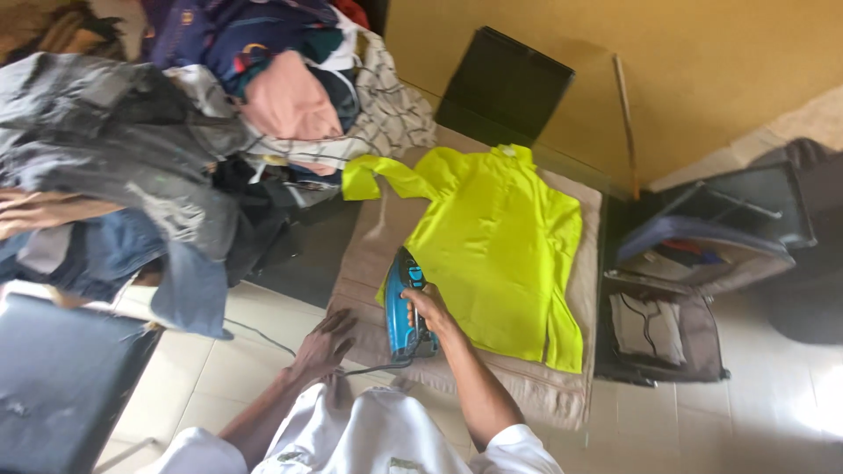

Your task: Ironing and folding a neon green long-sleeved shirt on a table.

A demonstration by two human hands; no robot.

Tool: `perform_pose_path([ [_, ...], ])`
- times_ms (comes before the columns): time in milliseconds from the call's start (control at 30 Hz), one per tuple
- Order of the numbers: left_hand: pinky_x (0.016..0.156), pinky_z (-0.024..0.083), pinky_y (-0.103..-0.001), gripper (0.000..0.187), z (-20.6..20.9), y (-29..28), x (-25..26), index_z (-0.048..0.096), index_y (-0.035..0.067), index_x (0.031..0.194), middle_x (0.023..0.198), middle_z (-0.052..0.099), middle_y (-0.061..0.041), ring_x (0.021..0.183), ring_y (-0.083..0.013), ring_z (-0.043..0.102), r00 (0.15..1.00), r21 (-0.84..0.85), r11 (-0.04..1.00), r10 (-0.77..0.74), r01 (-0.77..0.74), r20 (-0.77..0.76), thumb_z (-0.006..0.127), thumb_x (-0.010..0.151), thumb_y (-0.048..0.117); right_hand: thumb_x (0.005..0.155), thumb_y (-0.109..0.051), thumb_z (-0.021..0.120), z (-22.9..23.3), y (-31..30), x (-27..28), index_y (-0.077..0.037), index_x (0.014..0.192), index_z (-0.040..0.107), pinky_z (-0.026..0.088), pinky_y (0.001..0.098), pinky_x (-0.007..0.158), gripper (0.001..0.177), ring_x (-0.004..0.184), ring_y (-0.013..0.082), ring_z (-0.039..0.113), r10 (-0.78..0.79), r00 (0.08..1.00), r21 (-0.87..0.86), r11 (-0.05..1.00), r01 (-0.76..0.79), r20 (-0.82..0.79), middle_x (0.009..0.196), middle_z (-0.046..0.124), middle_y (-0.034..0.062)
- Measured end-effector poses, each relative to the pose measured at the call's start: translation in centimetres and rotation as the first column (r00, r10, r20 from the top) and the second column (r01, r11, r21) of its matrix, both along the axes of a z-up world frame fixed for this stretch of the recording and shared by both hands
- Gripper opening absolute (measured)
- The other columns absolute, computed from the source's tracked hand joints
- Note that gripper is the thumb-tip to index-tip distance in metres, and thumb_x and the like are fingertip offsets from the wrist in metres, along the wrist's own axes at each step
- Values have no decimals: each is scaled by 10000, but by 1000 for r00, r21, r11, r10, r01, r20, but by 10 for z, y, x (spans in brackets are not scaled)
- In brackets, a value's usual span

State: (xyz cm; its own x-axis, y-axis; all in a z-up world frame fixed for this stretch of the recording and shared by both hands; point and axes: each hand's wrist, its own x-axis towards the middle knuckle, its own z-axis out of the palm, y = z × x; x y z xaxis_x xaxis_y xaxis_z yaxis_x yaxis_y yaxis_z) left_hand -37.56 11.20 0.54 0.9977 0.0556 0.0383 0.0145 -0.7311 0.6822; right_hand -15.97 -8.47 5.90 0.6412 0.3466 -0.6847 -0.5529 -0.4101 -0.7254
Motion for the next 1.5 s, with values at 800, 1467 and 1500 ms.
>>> perform_pose_path([
  [800,869,594,-383,309,42,54,-116,736,152,1175,1221,731,-58,1022,-264,759,790,-127,780,598,-613,-136,715,878,233,938,-436,694,2,211,-143,21,1261,515,528,427,730,587,833,311,672,-178,647,250,968,-19,741,975,677,171],
  [1467,808,577,-478,271,-22,-18,-24,767,109,971,916,792,-122,863,-335,754,923,-74,995,-90,67,-374,717,872,355,799,-362,882,-51,93,-112,-119,1170,713,557,412,985,475,1124,333,692,178,493,25,926,-377,852,1195,731,157],
  [1500,811,584,-462,258,-12,-26,-13,796,135,950,916,797,-108,860,-318,762,911,-102,988,-145,114,-386,695,895,367,839,-310,899,-63,72,-101,-131,1130,740,555,417,1030,377,1167,322,687,158,386,-10,933,-359,909,1207,741,144],
])
